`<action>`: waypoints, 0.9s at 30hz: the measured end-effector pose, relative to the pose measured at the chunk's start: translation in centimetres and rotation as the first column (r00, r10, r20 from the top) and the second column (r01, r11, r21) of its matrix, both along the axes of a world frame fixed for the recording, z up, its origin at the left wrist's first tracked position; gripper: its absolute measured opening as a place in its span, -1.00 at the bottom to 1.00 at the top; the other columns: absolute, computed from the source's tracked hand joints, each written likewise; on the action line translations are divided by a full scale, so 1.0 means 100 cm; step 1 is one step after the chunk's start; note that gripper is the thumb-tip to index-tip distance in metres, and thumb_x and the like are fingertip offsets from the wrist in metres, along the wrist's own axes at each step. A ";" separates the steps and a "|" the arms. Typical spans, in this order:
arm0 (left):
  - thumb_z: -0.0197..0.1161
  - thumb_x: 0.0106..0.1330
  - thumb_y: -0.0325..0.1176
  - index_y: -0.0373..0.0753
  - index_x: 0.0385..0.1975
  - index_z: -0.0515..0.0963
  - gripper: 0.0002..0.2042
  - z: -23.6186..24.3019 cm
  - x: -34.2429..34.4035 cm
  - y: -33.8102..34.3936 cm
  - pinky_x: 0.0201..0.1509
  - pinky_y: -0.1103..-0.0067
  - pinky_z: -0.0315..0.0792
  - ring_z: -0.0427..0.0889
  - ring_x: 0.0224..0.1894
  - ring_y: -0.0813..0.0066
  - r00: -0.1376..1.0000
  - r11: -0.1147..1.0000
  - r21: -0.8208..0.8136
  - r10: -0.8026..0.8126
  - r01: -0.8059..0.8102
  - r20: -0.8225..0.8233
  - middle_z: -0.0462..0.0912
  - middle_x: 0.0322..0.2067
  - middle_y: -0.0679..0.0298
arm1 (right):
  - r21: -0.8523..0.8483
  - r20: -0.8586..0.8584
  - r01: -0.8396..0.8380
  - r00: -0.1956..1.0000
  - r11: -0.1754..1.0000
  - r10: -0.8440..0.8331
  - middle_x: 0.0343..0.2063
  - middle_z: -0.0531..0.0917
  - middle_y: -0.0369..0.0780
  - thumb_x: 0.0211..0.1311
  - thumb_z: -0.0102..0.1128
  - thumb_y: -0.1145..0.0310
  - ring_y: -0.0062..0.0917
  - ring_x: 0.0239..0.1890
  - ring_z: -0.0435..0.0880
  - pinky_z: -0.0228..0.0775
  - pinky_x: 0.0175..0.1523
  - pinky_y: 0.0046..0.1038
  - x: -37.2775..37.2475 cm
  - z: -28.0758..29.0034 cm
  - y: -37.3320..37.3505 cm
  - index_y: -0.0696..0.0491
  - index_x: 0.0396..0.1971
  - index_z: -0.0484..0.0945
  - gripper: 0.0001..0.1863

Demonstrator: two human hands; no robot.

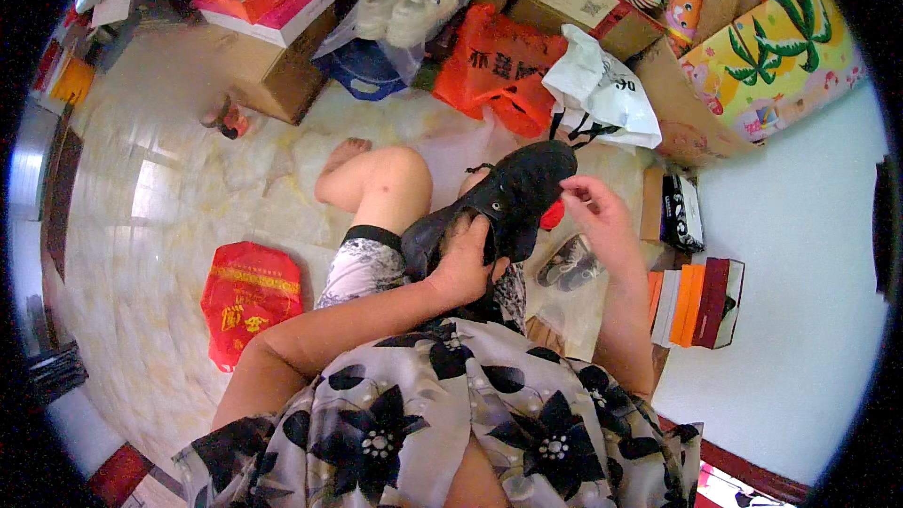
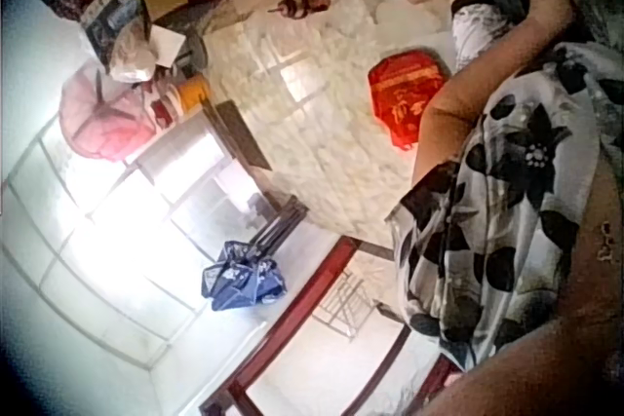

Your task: The person sits on the floor and cleans a black shoe using a red cloth. They wipe the shoe's surface, untie and re-tie the laces, and then place the shoe into a clear plastic bag.

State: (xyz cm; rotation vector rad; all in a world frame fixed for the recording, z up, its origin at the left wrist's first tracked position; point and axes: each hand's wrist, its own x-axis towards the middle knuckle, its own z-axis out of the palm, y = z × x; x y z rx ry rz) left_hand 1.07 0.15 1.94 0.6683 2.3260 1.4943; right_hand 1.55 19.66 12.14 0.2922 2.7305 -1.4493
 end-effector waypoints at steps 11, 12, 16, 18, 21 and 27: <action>0.26 -0.05 -0.40 -0.38 0.00 0.15 -0.41 -0.001 0.003 -0.002 0.10 0.19 0.12 0.20 0.01 -0.21 0.999 0.999 -0.042 -0.019 0.021 0.049 0.20 -0.07 -0.23 | -0.144 0.121 -0.144 0.979 0.979 0.162 -0.39 0.54 -0.26 0.11 0.10 0.33 -0.51 -0.27 0.50 0.33 -0.12 -0.51 -0.010 -0.030 -0.015 0.10 -0.35 0.46 -0.83; 0.26 -0.04 -0.39 -0.38 0.00 0.15 -0.41 -0.005 0.003 -0.002 0.11 0.19 0.11 0.19 0.02 -0.22 0.999 0.999 -0.044 -0.025 0.027 0.040 0.20 -0.06 -0.23 | -0.297 0.087 -0.104 0.987 0.949 0.135 -0.40 0.53 -0.26 0.13 0.09 0.34 -0.52 -0.31 0.49 0.34 -0.17 -0.52 -0.010 -0.031 -0.017 0.09 -0.37 0.45 -0.85; 0.27 -0.05 -0.35 -0.40 -0.01 0.17 -0.40 0.009 -0.001 -0.001 0.14 0.21 0.08 0.16 0.05 -0.21 0.993 0.995 -0.081 -0.055 0.064 0.108 0.18 -0.02 -0.24 | -0.858 0.107 0.086 0.994 0.506 0.012 -0.43 0.51 -0.26 0.18 0.03 0.36 -0.57 -0.49 0.45 0.33 -0.40 -0.57 -0.012 -0.020 -0.023 0.10 -0.38 0.43 -0.88; 0.28 -0.07 -0.34 -0.41 -0.02 0.18 -0.40 0.004 0.002 0.001 0.16 0.22 0.08 0.15 0.07 -0.19 0.993 0.989 -0.142 -0.032 0.048 0.113 0.18 -0.01 -0.23 | -0.977 0.154 0.147 0.987 0.157 0.035 -0.43 0.50 -0.26 0.20 0.00 0.36 -0.60 -0.58 0.39 0.28 -0.49 -0.63 -0.015 -0.014 -0.016 0.14 -0.35 0.41 -0.85; 0.28 -0.08 -0.33 -0.41 -0.03 0.19 -0.40 0.000 0.002 0.003 0.17 0.24 0.07 0.15 0.07 -0.18 0.997 0.992 -0.123 -0.006 0.016 0.081 0.20 -0.01 -0.22 | -0.978 0.092 0.104 0.993 -0.181 0.075 -0.37 0.48 -0.25 0.22 -0.02 0.35 -0.70 -0.66 0.26 0.13 -0.61 -0.79 -0.020 0.007 0.004 0.23 -0.24 0.38 -0.75; 0.27 -0.08 -0.31 -0.43 -0.03 0.19 -0.39 0.004 0.001 0.002 0.18 0.26 0.06 0.15 0.08 -0.16 0.997 0.995 -0.095 -0.003 0.011 0.080 0.20 -0.02 -0.21 | -0.969 -0.179 -0.131 0.957 0.208 -0.229 -0.35 0.46 -0.22 0.21 0.00 0.34 -0.70 -0.64 0.26 0.12 -0.65 -0.74 -0.015 0.068 -0.010 0.18 -0.21 0.36 -0.76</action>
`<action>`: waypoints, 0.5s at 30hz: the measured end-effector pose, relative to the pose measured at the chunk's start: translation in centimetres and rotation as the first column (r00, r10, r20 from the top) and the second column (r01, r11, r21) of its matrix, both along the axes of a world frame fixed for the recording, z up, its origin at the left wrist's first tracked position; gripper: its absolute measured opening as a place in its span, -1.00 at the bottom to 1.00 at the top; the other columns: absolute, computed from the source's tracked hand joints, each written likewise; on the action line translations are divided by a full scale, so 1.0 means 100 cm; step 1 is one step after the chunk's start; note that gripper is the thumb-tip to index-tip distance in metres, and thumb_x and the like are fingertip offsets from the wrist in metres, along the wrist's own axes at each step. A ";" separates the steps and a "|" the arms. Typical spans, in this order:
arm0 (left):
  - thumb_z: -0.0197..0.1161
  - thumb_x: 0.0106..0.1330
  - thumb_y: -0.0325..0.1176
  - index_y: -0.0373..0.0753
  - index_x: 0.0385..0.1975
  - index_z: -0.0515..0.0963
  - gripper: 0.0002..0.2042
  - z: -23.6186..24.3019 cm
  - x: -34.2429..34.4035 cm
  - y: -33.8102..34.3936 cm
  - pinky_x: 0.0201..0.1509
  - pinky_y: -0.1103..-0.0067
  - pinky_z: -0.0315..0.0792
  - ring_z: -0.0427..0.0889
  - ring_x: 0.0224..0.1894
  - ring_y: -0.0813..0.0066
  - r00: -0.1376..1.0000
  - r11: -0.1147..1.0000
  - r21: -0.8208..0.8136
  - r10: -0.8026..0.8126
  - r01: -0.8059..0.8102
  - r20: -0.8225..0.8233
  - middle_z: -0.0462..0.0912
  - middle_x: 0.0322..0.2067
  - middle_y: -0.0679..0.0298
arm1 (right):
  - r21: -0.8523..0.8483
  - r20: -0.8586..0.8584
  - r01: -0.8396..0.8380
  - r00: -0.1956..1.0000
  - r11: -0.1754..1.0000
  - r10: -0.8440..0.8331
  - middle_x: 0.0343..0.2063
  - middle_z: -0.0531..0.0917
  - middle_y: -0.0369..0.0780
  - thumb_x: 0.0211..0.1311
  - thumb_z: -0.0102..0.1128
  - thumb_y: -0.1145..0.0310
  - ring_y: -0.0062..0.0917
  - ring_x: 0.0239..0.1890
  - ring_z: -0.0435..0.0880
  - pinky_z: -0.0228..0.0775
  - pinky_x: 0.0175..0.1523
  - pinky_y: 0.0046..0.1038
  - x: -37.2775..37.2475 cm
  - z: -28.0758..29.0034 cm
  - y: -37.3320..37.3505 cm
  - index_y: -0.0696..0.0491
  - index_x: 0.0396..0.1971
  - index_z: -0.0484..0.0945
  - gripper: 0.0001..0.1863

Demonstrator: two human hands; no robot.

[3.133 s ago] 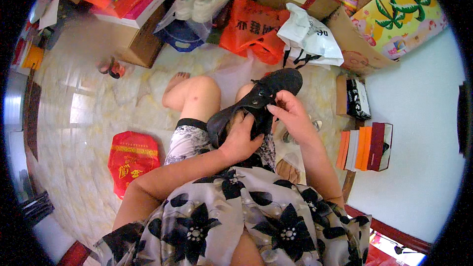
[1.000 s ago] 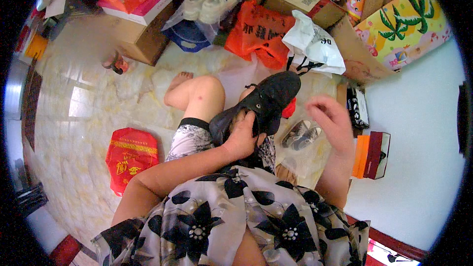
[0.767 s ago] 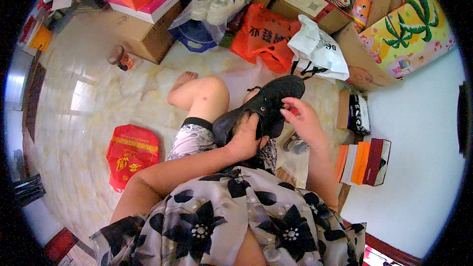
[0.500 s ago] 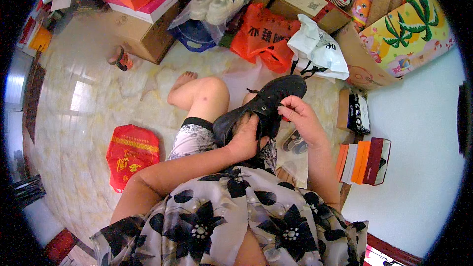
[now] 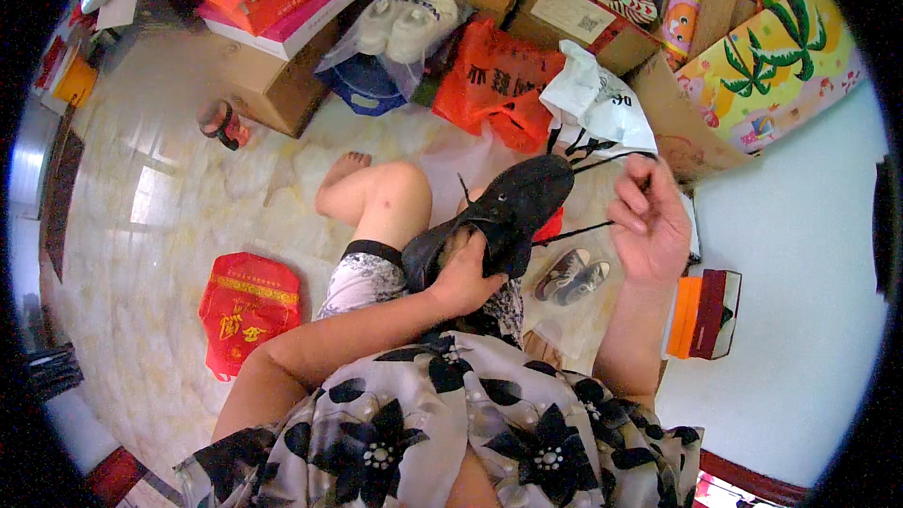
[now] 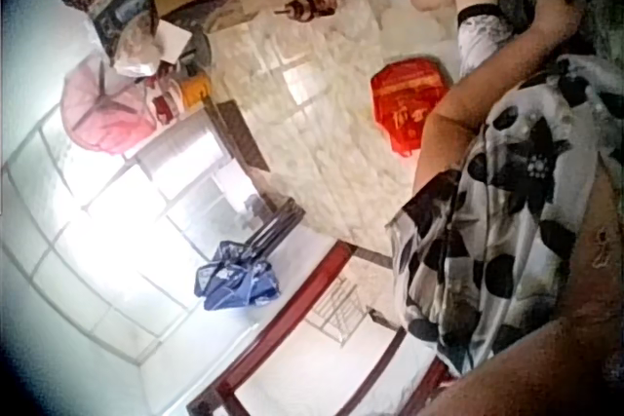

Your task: The person sits on the floor and cleans a black shoe using a red cloth. They wipe the shoe's surface, untie and re-tie the laces, and then place the shoe into a clear plastic bag.

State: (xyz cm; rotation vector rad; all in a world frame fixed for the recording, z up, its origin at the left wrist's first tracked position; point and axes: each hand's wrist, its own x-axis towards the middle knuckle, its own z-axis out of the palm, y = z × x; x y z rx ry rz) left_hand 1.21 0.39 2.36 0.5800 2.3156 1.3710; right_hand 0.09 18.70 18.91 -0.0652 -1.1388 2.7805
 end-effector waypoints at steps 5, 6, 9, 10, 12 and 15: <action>0.30 -0.03 -0.23 -0.45 0.03 0.15 -0.32 -0.005 -0.001 -0.002 0.22 0.29 0.07 0.15 0.12 -0.15 0.993 0.995 -0.065 -0.062 0.069 0.102 0.20 0.01 -0.21 | 0.365 -0.285 0.318 0.933 0.875 -0.220 -0.48 0.39 -0.29 0.21 0.01 0.27 -0.77 -0.68 0.23 0.08 -0.66 -0.75 0.018 0.050 0.008 0.16 -0.21 0.32 -0.72; 0.30 -0.04 -0.22 -0.46 0.02 0.15 -0.32 -0.003 -0.001 -0.003 0.22 0.29 0.08 0.17 0.11 -0.15 0.989 0.995 -0.072 -0.054 0.064 0.134 0.21 0.01 -0.22 | 0.423 -0.367 0.350 0.909 0.836 -0.196 -0.51 0.36 -0.31 0.23 -0.02 0.28 -0.79 -0.69 0.20 0.05 -0.68 -0.75 0.021 0.064 0.014 0.18 -0.20 0.32 -0.71; 0.29 -0.06 -0.26 -0.46 -0.02 0.18 -0.36 0.003 -0.002 -0.002 0.21 0.27 0.05 0.16 0.10 -0.15 0.994 0.997 -0.051 -0.056 0.061 0.094 0.21 -0.01 -0.21 | 0.329 -0.558 0.485 0.792 0.810 -0.247 -0.56 0.29 -0.32 0.28 -0.12 0.35 -0.80 -0.71 0.14 -0.02 -0.71 -0.77 0.024 0.105 0.020 0.29 -0.21 0.32 -0.72; 0.29 -0.07 -0.28 -0.45 -0.04 0.20 -0.39 0.004 -0.002 -0.002 0.20 0.26 0.04 0.14 0.09 -0.15 0.997 0.998 -0.033 -0.052 0.054 0.060 0.21 -0.02 -0.21 | 0.324 -0.580 0.412 0.798 0.851 -0.165 -0.58 0.28 -0.32 0.28 -0.12 0.36 -0.80 -0.71 0.14 -0.02 -0.71 -0.78 0.023 0.116 0.024 0.31 -0.22 0.32 -0.72; 0.29 -0.07 -0.28 -0.45 -0.07 0.21 -0.41 0.003 0.000 -0.001 0.20 0.26 0.04 0.14 0.09 -0.15 0.997 0.997 -0.055 -0.044 0.048 0.071 0.21 -0.03 -0.21 | 0.312 -0.599 0.361 0.793 0.879 -0.113 -0.62 0.25 -0.33 0.28 -0.13 0.37 -0.80 -0.71 0.14 -0.02 -0.69 -0.77 0.021 0.131 0.032 0.32 -0.24 0.32 -0.74; 0.29 -0.07 -0.27 -0.44 -0.09 0.22 -0.42 -0.004 0.002 -0.001 0.20 0.26 0.04 0.14 0.09 -0.16 0.999 0.999 -0.042 -0.003 0.005 0.047 0.20 -0.03 -0.21 | 0.309 -0.623 0.455 0.761 0.835 -0.184 -0.69 0.20 -0.34 0.27 -0.12 0.40 -0.78 -0.71 0.12 -0.04 -0.67 -0.76 0.012 0.148 0.045 0.31 -0.30 0.32 -0.77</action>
